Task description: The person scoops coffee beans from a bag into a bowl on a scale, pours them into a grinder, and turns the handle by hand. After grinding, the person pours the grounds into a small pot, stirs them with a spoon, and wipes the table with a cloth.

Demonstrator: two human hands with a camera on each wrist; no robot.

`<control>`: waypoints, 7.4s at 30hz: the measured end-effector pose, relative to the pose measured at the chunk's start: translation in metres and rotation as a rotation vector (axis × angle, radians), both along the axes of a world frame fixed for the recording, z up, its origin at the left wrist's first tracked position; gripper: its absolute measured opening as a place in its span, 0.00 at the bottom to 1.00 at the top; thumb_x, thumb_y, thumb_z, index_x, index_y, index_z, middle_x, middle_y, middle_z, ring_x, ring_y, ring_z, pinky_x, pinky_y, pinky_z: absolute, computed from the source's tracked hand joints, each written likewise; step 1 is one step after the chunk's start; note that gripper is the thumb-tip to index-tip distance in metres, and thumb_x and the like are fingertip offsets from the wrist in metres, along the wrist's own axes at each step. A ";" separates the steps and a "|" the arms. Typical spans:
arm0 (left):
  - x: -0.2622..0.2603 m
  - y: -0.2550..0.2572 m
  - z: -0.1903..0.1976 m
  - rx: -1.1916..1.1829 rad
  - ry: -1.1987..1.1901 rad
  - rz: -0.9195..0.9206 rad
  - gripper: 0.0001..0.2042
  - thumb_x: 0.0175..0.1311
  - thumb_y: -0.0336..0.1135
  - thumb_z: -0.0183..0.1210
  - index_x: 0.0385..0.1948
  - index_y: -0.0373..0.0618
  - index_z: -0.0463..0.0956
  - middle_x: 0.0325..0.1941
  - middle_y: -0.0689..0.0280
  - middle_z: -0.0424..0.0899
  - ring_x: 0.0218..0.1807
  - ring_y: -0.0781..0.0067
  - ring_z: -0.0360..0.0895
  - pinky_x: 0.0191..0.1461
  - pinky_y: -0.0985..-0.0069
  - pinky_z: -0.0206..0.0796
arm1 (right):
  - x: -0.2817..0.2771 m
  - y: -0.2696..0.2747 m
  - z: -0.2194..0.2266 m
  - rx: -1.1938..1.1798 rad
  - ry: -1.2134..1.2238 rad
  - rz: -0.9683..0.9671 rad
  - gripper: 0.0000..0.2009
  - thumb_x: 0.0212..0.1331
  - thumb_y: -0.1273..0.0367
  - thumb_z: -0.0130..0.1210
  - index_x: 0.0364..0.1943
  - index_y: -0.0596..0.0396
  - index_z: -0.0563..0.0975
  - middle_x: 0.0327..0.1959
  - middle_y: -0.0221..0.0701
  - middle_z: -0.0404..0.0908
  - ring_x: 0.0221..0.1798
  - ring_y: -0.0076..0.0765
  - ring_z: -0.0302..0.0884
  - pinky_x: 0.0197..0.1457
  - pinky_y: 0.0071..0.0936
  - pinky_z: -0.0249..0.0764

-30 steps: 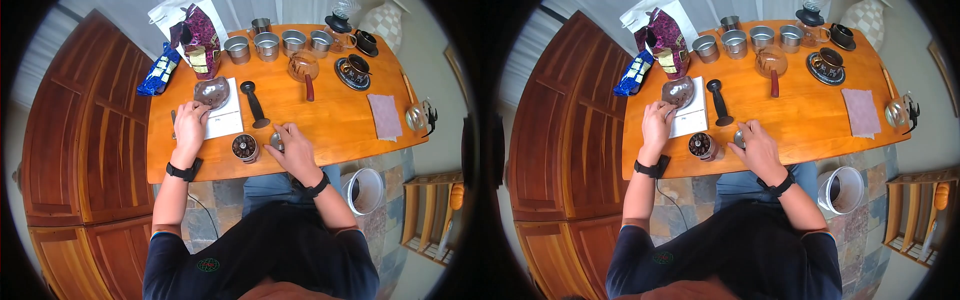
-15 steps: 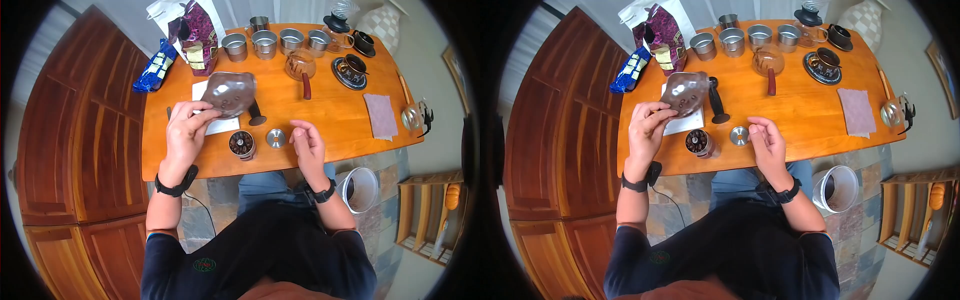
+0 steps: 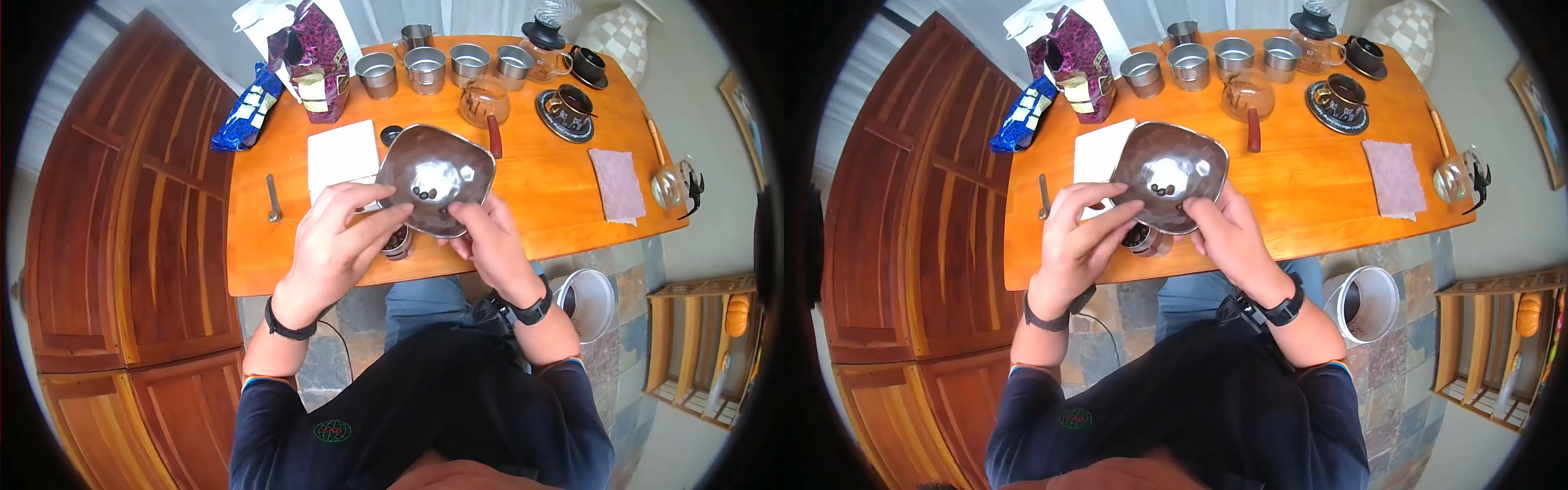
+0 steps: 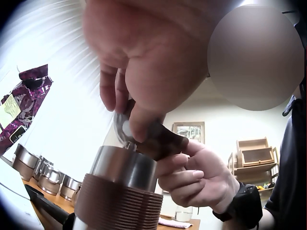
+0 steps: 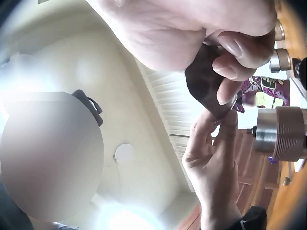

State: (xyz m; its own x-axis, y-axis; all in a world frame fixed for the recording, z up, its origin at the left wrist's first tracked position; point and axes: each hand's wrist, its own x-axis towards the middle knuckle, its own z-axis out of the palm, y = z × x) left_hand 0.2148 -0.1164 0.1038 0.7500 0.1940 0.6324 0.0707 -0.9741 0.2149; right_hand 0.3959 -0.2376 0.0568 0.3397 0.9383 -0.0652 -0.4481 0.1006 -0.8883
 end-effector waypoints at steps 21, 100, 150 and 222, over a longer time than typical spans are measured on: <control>0.027 -0.019 -0.064 -1.329 -0.243 -0.039 0.22 0.55 0.22 0.67 0.52 0.39 0.72 0.46 0.71 0.82 0.45 0.87 0.77 0.49 0.83 0.71 | -0.017 0.015 0.017 0.180 -1.402 -0.475 0.21 0.50 0.71 0.55 0.53 0.58 0.75 0.20 0.37 0.77 0.23 0.45 0.78 0.29 0.39 0.75; -0.007 -0.007 -0.084 -1.143 -0.220 0.055 0.12 0.52 0.22 0.63 0.38 0.43 0.75 0.37 0.70 0.80 0.39 0.85 0.74 0.46 0.82 0.69 | 0.001 0.166 -0.032 0.011 -1.197 0.201 0.10 0.60 0.63 0.61 0.34 0.54 0.84 0.34 0.43 0.85 0.41 0.50 0.83 0.47 0.43 0.76; 0.046 -0.029 -0.115 -1.011 -0.366 -0.066 0.25 0.46 0.32 0.74 0.47 0.41 0.73 0.49 0.59 0.81 0.50 0.69 0.80 0.52 0.73 0.73 | -0.017 0.009 -0.026 0.440 -1.211 -0.172 0.18 0.51 0.71 0.69 0.47 0.56 0.76 0.59 0.46 0.78 0.64 0.53 0.75 0.68 0.50 0.67; 0.048 -0.038 -0.148 -1.016 -0.600 -0.442 0.16 0.72 0.45 0.54 0.50 0.43 0.66 0.46 0.60 0.72 0.43 0.74 0.71 0.46 0.75 0.65 | -0.035 0.011 -0.076 0.340 -0.539 -0.087 0.31 0.67 0.49 0.41 0.59 0.64 0.72 0.64 0.52 0.69 0.67 0.50 0.67 0.71 0.42 0.61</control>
State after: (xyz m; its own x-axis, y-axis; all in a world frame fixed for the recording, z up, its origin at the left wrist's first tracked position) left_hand 0.2627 -0.1546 -0.0440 0.5216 0.5984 0.6082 -0.5869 -0.2657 0.7648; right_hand 0.3607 -0.2268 -0.0197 0.3175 0.8442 0.4319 0.0746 0.4318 -0.8989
